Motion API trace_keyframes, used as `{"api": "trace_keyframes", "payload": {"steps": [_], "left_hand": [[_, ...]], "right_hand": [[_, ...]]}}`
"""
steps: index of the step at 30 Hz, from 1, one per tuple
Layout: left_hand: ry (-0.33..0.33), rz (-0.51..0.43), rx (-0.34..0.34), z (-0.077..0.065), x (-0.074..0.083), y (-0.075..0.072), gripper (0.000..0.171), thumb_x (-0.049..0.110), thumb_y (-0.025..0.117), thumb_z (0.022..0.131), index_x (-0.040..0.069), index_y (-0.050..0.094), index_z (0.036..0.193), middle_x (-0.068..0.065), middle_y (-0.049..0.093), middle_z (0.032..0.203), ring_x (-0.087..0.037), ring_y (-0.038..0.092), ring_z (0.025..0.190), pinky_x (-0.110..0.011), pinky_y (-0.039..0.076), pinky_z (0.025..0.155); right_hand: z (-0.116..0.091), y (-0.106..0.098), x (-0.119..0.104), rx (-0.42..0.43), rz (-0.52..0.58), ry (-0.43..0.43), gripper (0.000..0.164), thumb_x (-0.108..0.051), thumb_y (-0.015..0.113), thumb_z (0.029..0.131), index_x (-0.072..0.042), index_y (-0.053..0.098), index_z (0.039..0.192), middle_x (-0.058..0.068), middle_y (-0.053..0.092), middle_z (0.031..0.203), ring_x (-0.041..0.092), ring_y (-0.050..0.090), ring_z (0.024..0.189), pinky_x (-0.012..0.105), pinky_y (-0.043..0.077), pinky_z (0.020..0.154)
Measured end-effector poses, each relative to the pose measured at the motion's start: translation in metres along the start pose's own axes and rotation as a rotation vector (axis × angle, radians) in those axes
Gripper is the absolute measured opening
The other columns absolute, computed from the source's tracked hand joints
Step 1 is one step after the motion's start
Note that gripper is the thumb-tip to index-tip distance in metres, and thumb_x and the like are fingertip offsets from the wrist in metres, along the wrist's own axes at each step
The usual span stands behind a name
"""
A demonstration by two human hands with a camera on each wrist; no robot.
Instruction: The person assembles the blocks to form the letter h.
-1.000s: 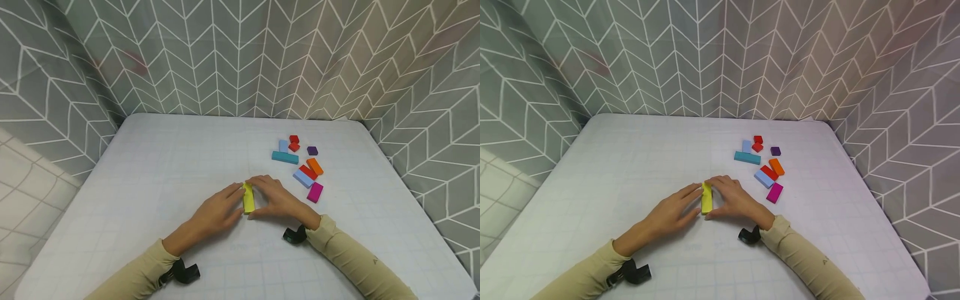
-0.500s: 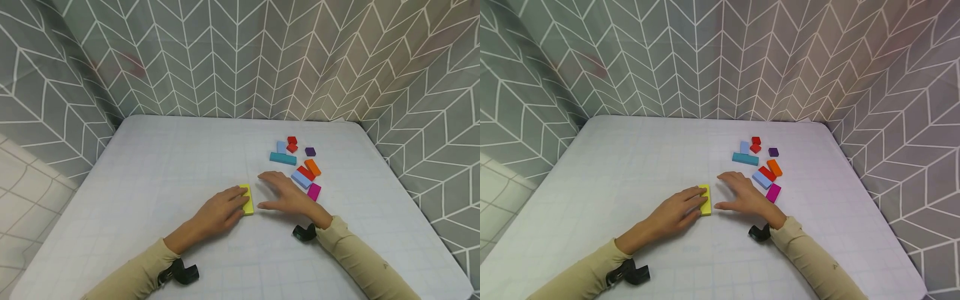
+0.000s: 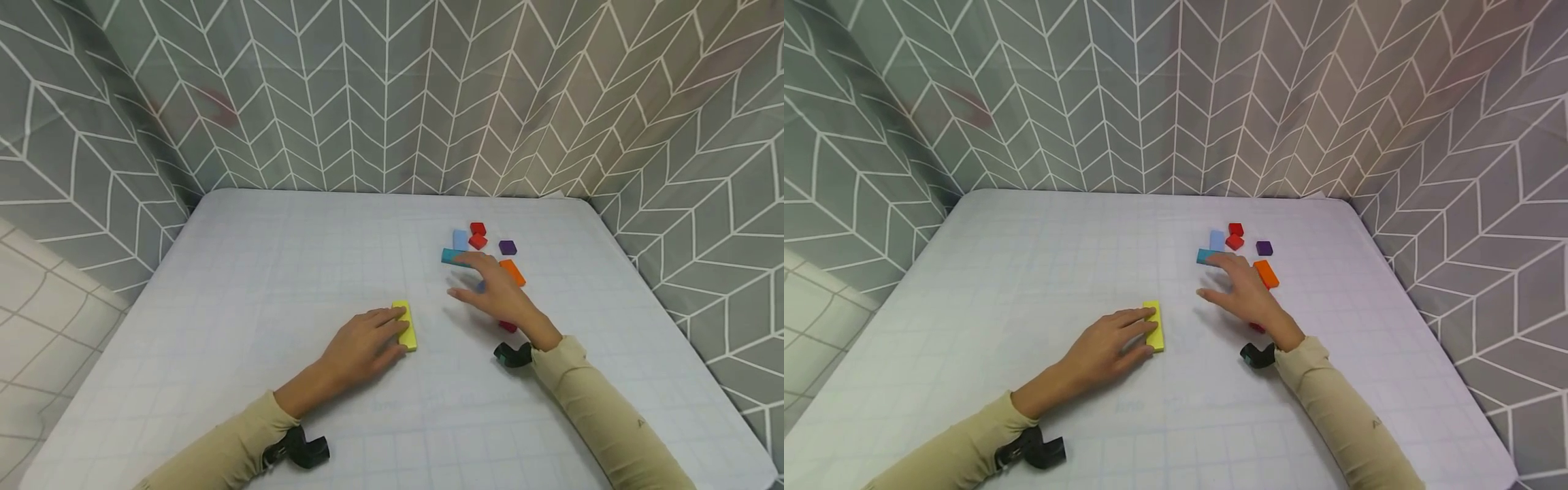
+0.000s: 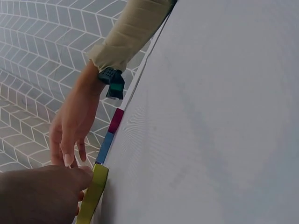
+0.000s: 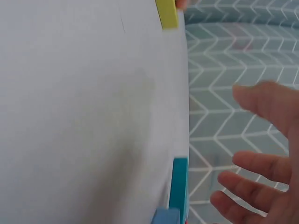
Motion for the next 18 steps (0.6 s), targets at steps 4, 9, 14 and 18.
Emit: {"api": "trace_keyframes", "payload": {"steps": [4, 9, 14, 18], "left_hand": [[-0.007, -0.019, 0.009, -0.001, 0.001, 0.0, 0.038, 0.029, 0.077, 0.097, 0.009, 0.072, 0.128, -0.009, 0.062, 0.143, -0.027, 0.058, 0.131, -0.045, 0.049, 0.105], [0.003, -0.045, 0.034, -0.001, -0.001, 0.003, 0.036, 0.028, 0.077, 0.097, 0.009, 0.073, 0.127, -0.009, 0.063, 0.142, -0.027, 0.059, 0.13, -0.045, 0.05, 0.104], [0.004, -0.051, 0.046, 0.0, -0.001, 0.003, 0.031, 0.024, 0.075, 0.098, 0.009, 0.074, 0.125, -0.009, 0.064, 0.141, -0.026, 0.06, 0.129, -0.045, 0.051, 0.103], [0.0, -0.045, 0.045, -0.001, -0.001, 0.002, 0.029, 0.022, 0.075, 0.098, 0.01, 0.074, 0.124, -0.009, 0.064, 0.14, -0.026, 0.06, 0.129, -0.045, 0.051, 0.103]], "right_hand": [[0.009, -0.008, 0.011, 0.059, -0.029, -0.017, 0.048, -0.016, 0.078, 0.095, 0.0, 0.062, 0.138, 0.022, 0.051, 0.149, 0.042, 0.043, 0.14, 0.06, 0.051, 0.097], [0.017, -0.011, 0.021, 0.117, -0.101, -0.023, 0.036, -0.006, 0.074, 0.095, 0.003, 0.067, 0.13, 0.025, 0.058, 0.141, 0.044, 0.048, 0.134, 0.063, 0.043, 0.107], [0.022, -0.01, 0.028, 0.117, -0.145, 0.032, 0.035, -0.006, 0.069, 0.097, 0.006, 0.066, 0.129, 0.027, 0.058, 0.14, 0.046, 0.049, 0.133, 0.063, 0.037, 0.111], [0.024, -0.009, 0.032, 0.088, -0.164, 0.088, 0.036, -0.007, 0.068, 0.097, 0.007, 0.065, 0.13, 0.027, 0.059, 0.139, 0.045, 0.051, 0.132, 0.062, 0.039, 0.11]]}}
Point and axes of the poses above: each hand's wrist, its own z-axis towards the middle knuckle, its own y-axis out of the palm, x = y × z, the point moved 3 cm from there along z, towards the middle knuckle
